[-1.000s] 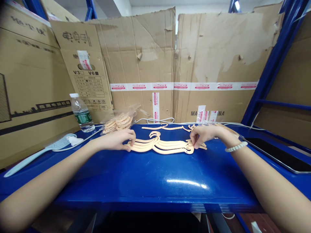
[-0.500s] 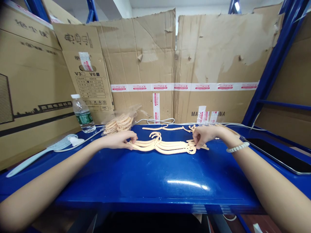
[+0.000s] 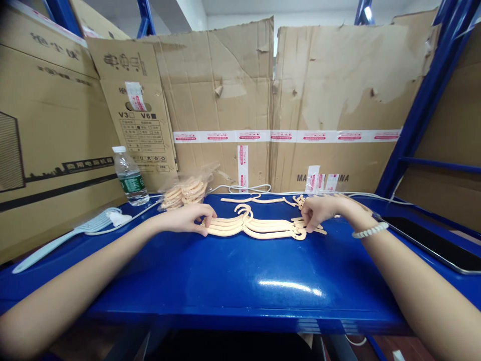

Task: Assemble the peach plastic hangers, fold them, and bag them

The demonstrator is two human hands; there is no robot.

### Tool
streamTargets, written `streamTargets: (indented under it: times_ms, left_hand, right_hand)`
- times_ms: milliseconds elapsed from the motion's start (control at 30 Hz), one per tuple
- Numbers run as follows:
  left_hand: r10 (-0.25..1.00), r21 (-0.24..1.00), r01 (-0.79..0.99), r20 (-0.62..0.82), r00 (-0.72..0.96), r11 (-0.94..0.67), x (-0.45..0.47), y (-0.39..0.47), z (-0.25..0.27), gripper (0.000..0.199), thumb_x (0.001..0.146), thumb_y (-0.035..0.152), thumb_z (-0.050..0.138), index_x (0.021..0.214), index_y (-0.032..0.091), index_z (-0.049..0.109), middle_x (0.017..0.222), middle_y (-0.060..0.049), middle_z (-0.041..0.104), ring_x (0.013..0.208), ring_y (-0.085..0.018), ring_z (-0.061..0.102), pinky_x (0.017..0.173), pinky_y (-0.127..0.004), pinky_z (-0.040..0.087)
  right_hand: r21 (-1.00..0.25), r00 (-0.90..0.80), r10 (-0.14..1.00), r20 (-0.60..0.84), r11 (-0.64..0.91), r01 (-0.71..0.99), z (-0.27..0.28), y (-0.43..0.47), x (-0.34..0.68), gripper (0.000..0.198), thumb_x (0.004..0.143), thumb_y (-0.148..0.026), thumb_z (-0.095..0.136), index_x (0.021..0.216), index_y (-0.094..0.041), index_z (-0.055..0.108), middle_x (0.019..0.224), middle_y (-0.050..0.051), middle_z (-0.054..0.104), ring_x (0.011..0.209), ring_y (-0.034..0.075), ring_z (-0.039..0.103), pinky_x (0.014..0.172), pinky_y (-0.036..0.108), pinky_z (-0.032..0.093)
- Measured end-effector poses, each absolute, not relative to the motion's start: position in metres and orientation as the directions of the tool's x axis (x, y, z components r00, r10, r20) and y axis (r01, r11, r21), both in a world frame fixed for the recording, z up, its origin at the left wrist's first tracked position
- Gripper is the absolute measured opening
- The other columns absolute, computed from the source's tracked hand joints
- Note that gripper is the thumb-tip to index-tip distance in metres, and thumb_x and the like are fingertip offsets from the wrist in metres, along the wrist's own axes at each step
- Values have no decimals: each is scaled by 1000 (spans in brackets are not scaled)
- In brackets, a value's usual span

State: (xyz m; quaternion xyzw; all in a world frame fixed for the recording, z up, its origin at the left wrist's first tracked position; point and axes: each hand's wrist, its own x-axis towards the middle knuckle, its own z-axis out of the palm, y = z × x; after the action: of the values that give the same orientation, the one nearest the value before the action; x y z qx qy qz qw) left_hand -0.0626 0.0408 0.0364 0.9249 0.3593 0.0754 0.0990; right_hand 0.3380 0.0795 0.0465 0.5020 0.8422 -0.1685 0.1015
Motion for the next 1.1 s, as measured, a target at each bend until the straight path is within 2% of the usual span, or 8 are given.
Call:
streamTargets:
  times_ms: [233, 367, 567, 733, 833, 933, 1100]
  left_hand:
    - [642, 245, 615, 43, 766, -750, -66, 42, 38, 10, 77, 23, 65, 74, 15, 60, 103, -7, 62, 91, -18, 58, 77, -28, 42]
    - [659, 218, 632, 82, 748, -744, -66, 48, 31, 7, 76, 19, 64, 74, 15, 59, 103, -6, 62, 91, -18, 57, 80, -29, 41]
    - [681, 198, 655, 113, 724, -729, -64, 48, 28, 7, 76, 20, 63, 76, 16, 59, 99, -6, 63, 89, -17, 57, 78, -27, 42]
    - [691, 163, 674, 93, 717, -720, -64, 44, 34, 14, 75, 24, 63, 87, 17, 61, 97, -5, 62, 87, -18, 57, 73, -26, 42]
    - [692, 149, 677, 81, 718, -720, -64, 43, 37, 20, 75, 28, 64, 91, 17, 61, 97, -5, 62, 88, -18, 56, 74, -26, 42]
    - [694, 155, 679, 75, 716, -717, -64, 41, 40, 21, 75, 31, 65, 90, 17, 62, 97, -5, 61, 88, -19, 56, 77, -28, 42]
    - [708, 161, 692, 77, 702, -704, -65, 39, 43, 20, 74, 31, 64, 88, 17, 62, 98, -5, 61, 89, -19, 56, 80, -29, 41]
  right_hand:
    - [-172, -475, 816, -328, 443, 880, 47, 77, 335, 29, 58, -43, 70, 70, -17, 67, 68, 4, 66, 65, 18, 58, 56, 26, 37]
    - [-216, -486, 815, -315, 437, 873, 47, 78, 336, 28, 58, -42, 69, 69, -17, 65, 70, 5, 67, 67, 19, 59, 57, 27, 38]
    - [-206, -460, 825, -329, 412, 887, 48, 77, 336, 28, 58, -42, 68, 68, -17, 63, 70, 5, 67, 67, 20, 58, 57, 28, 38]
    - [-229, -485, 805, -341, 429, 874, 49, 75, 335, 29, 57, -40, 70, 72, -16, 62, 71, 5, 65, 68, 20, 58, 57, 28, 38]
    - [-286, -536, 778, -329, 459, 841, 49, 75, 335, 36, 57, -46, 73, 75, -16, 61, 72, 4, 64, 68, 19, 57, 59, 28, 40]
    - [-335, -559, 795, -237, 473, 815, 50, 77, 335, 40, 63, -53, 69, 76, -16, 61, 71, 4, 62, 68, 18, 57, 60, 28, 41]
    - [-320, -454, 887, 86, 456, 831, 51, 81, 333, 30, 75, -46, 56, 79, -16, 61, 75, 7, 67, 70, 19, 60, 63, 30, 45]
